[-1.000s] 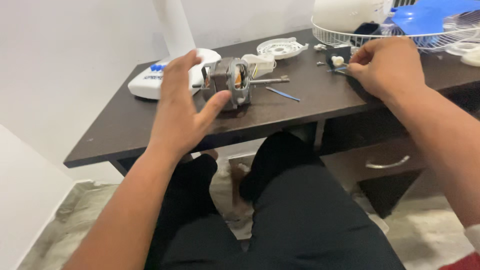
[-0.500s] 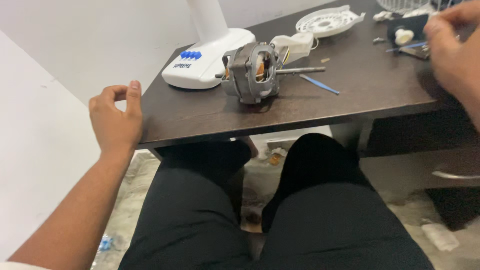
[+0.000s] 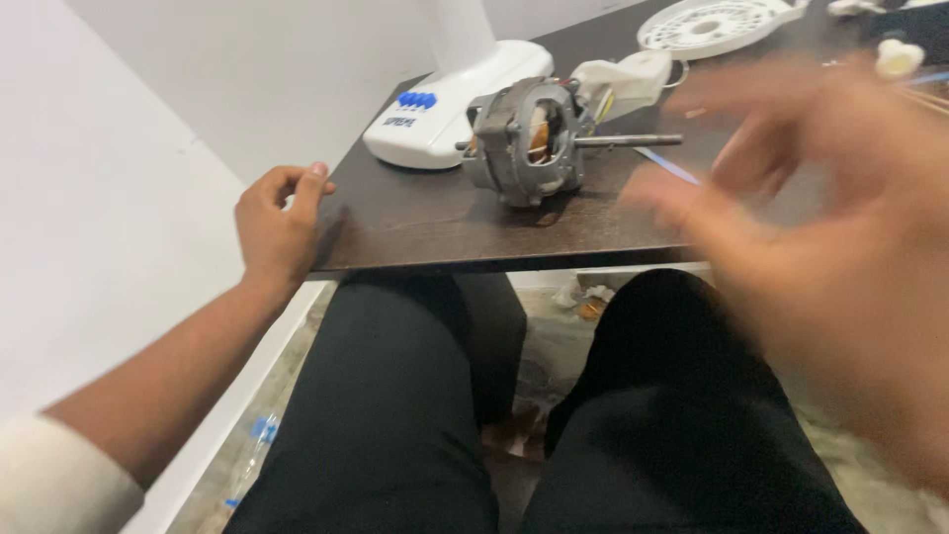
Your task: The person uses a small screwdriver to adjust and tighten screws on a disassembled electric fan motor. They rotate the motor housing to access different screw locations and continue working on the internal components.
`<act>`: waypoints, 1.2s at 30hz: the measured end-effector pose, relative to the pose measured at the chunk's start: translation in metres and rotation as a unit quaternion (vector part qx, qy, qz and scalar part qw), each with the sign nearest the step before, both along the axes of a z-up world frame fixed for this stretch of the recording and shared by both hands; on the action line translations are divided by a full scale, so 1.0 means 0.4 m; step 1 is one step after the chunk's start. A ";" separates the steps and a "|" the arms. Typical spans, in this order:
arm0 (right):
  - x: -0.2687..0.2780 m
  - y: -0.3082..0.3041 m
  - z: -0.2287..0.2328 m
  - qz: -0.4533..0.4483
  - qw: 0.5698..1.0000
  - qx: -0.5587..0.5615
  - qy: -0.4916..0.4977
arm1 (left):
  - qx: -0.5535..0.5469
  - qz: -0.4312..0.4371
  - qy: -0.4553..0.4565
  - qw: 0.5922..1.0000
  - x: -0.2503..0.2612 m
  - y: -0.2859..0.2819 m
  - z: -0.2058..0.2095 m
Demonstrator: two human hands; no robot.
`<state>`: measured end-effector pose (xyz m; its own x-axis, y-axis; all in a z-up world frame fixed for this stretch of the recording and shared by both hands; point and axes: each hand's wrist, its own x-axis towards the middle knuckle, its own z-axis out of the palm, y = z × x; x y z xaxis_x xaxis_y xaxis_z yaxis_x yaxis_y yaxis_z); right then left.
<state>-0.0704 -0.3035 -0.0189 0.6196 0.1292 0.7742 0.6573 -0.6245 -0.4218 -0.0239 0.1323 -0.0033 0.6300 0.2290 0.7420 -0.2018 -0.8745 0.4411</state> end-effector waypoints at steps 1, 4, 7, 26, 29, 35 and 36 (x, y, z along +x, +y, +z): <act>-0.035 0.020 -0.010 0.035 0.997 -0.052 0.050 | 0.009 -0.017 -0.004 1.000 0.001 0.006 0.004; -0.070 0.059 -0.092 0.096 0.962 -0.196 0.165 | 0.042 -0.094 0.025 0.994 0.005 0.015 0.009; -0.076 0.011 -0.199 0.061 0.948 -0.256 0.178 | 0.037 -0.083 0.084 0.992 -0.002 0.010 0.017; 0.008 -0.029 -0.236 -0.155 0.754 -0.191 0.609 | 0.267 -0.291 -0.037 0.918 -0.257 -0.324 -0.278; -0.048 -0.002 -0.182 -0.210 0.751 -0.327 0.534 | 0.274 -0.324 0.031 0.905 -0.256 -0.313 -0.340; -0.077 -0.014 -0.022 -0.027 0.928 -0.144 0.343 | 0.276 -0.318 0.490 0.763 -0.066 -0.236 -0.412; -0.062 -0.007 0.016 -0.021 0.955 -0.120 0.270 | 0.203 -0.283 0.533 0.771 -0.027 -0.231 -0.437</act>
